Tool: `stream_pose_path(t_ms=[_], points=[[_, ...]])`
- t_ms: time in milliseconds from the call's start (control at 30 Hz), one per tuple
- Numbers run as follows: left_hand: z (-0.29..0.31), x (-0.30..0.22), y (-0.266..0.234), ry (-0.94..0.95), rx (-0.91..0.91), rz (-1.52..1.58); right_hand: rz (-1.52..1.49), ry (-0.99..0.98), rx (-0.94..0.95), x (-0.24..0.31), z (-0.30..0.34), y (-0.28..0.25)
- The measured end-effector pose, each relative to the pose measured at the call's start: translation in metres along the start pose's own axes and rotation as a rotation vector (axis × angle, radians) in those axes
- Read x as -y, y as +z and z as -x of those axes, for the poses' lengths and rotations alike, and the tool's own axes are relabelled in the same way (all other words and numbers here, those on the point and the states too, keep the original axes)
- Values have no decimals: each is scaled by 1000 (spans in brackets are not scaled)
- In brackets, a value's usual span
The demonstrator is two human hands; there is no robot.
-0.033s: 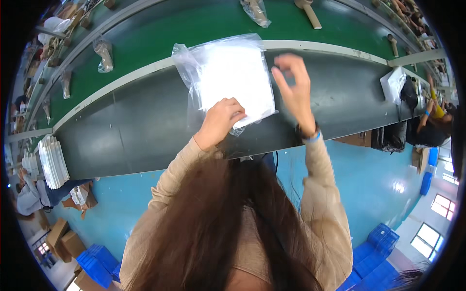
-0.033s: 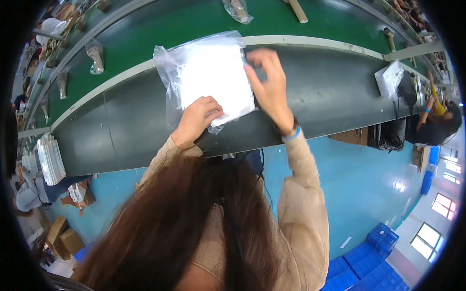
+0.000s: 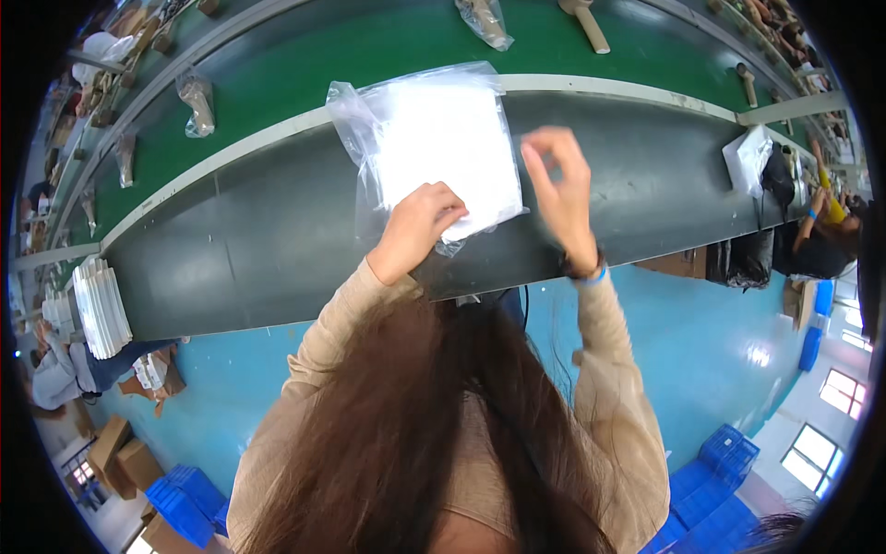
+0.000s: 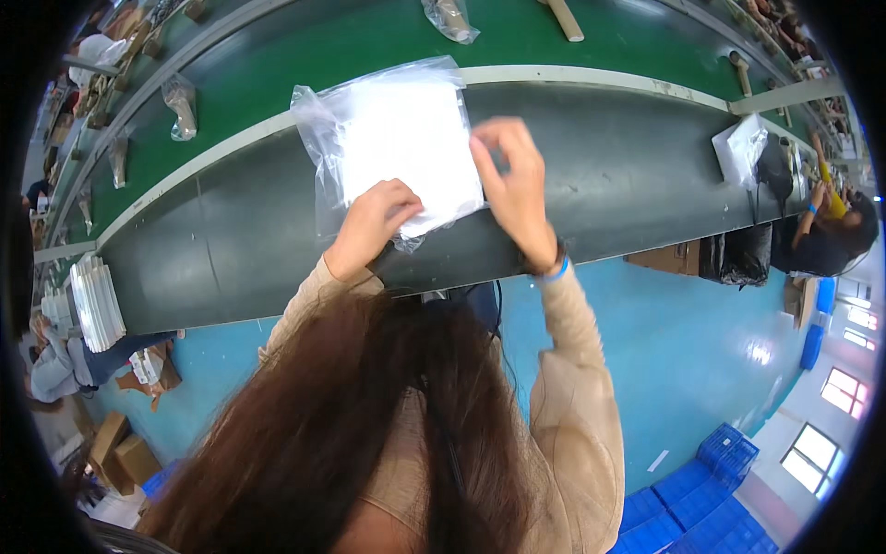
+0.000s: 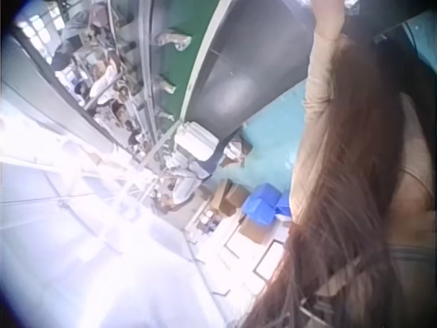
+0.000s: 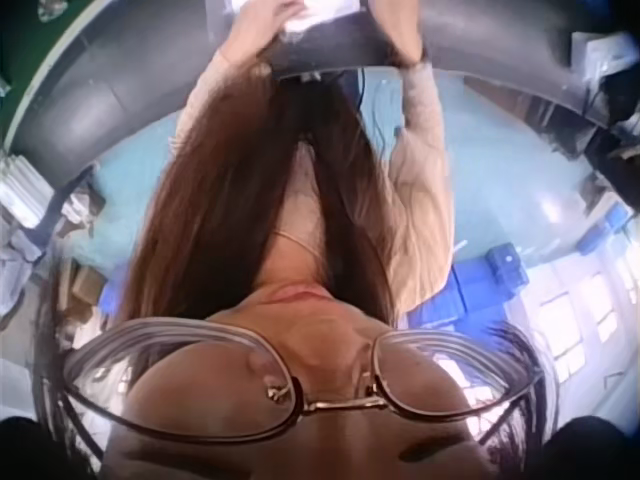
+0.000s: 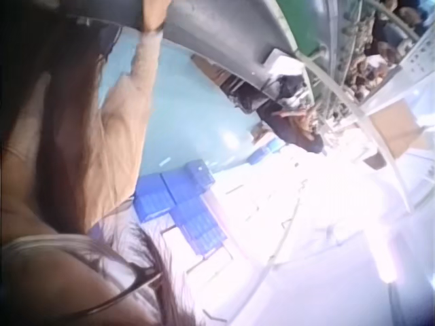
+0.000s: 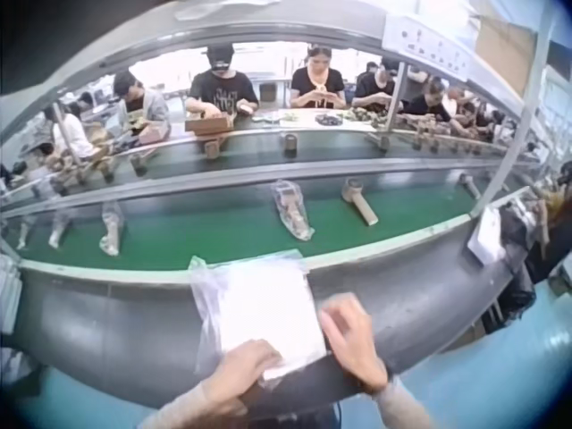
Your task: Packing small portable fans into plastic bags on a factory assembly line.
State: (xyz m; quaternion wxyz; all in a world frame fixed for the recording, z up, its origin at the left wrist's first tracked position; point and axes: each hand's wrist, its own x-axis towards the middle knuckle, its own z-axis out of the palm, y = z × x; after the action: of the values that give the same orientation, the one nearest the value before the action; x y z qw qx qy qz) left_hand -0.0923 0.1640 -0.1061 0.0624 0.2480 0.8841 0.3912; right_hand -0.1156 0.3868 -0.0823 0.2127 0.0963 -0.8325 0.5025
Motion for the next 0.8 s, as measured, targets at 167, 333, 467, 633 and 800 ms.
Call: stream_pose_path(t_ms=[167, 333, 467, 633, 800], points=[[-12, -9, -7, -127, -115, 282, 50, 322, 31, 22, 66, 8], [-11, -15, -1, -101, -142, 310, 74, 485, 74, 30, 66, 34], [-7, -16, 13, -152, -255, 298, -128, 559, -29, 11, 72, 45], [-17, -22, 17, -223, -283, 381, -96, 628, 26, 3, 78, 29], [-35, -26, 18, -289, 83, 467, -17, 591, 85, 13, 70, 19]])
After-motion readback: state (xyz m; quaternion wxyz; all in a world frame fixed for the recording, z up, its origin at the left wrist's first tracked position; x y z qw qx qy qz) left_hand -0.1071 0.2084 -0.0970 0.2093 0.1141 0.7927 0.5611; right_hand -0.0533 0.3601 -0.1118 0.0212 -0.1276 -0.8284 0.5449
